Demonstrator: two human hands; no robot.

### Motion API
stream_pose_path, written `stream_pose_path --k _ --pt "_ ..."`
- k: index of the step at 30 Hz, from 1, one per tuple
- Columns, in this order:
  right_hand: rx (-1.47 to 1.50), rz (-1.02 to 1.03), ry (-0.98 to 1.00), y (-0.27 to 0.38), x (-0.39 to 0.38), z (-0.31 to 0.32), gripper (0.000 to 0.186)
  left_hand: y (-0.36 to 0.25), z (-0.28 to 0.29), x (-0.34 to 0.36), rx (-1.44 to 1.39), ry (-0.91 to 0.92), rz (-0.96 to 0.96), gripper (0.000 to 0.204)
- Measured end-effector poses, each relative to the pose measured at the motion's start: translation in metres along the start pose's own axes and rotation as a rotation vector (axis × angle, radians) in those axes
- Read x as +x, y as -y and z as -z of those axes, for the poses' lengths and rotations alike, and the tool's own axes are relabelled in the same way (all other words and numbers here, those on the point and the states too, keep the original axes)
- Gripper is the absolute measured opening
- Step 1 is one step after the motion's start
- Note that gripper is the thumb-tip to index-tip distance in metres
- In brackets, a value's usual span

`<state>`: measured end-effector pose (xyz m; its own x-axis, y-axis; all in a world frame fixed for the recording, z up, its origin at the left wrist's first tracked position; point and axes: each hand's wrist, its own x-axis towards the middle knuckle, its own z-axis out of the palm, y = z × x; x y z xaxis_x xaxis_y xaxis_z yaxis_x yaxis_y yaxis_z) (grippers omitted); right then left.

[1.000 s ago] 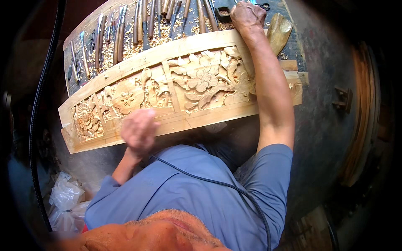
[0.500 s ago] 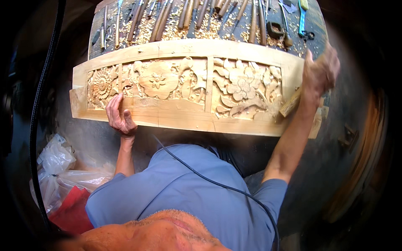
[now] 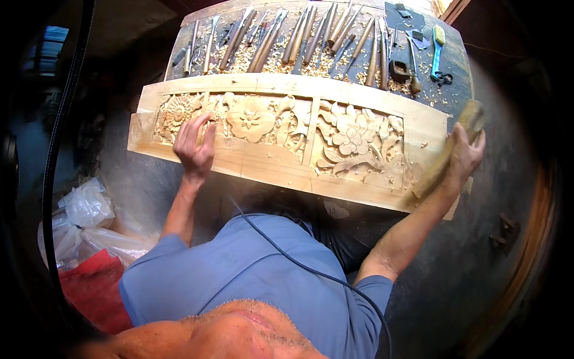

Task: The person carves floral designs into a wooden panel using various chisels and a mallet. They strike the chisel handles with the mallet to remove wood and create intricate patterns, switching between different tools as needed.

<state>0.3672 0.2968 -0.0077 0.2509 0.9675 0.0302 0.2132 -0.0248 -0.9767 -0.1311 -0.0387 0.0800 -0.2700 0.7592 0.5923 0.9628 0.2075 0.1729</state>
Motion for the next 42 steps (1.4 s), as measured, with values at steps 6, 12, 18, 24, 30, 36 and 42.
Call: stream_pose_path --k 6,12,18,24,30,36,42 --pt "1.101 -0.166 0.313 0.049 -0.031 0.033 0.074 0.003 -0.075 0.110 0.032 0.251 0.010 0.017" --pt "1.044 -0.075 0.422 0.053 -0.045 0.029 0.079 0.012 -0.160 0.168 0.283 0.519 0.058 0.017" --pt "1.085 -0.072 0.407 0.059 -0.049 0.022 0.071 0.014 -0.180 0.172 0.247 0.580 0.247 0.022" --pt "1.054 -0.080 0.390 0.060 -0.051 0.014 0.070 0.033 -0.194 0.179 0.489 0.625 0.161 0.026" --pt "0.957 -0.054 0.311 0.064 -0.051 0.005 0.069 0.042 -0.166 0.178 0.355 0.187 0.054 0.027" --pt "0.939 -0.072 0.247 0.061 -0.047 0.006 0.064 -0.063 -0.083 0.193 -0.375 -0.010 -0.129 0.029" --pt "0.919 -0.075 0.249 0.069 -0.051 -0.002 0.062 -0.146 -0.101 0.206 -0.702 0.445 -0.098 0.020"
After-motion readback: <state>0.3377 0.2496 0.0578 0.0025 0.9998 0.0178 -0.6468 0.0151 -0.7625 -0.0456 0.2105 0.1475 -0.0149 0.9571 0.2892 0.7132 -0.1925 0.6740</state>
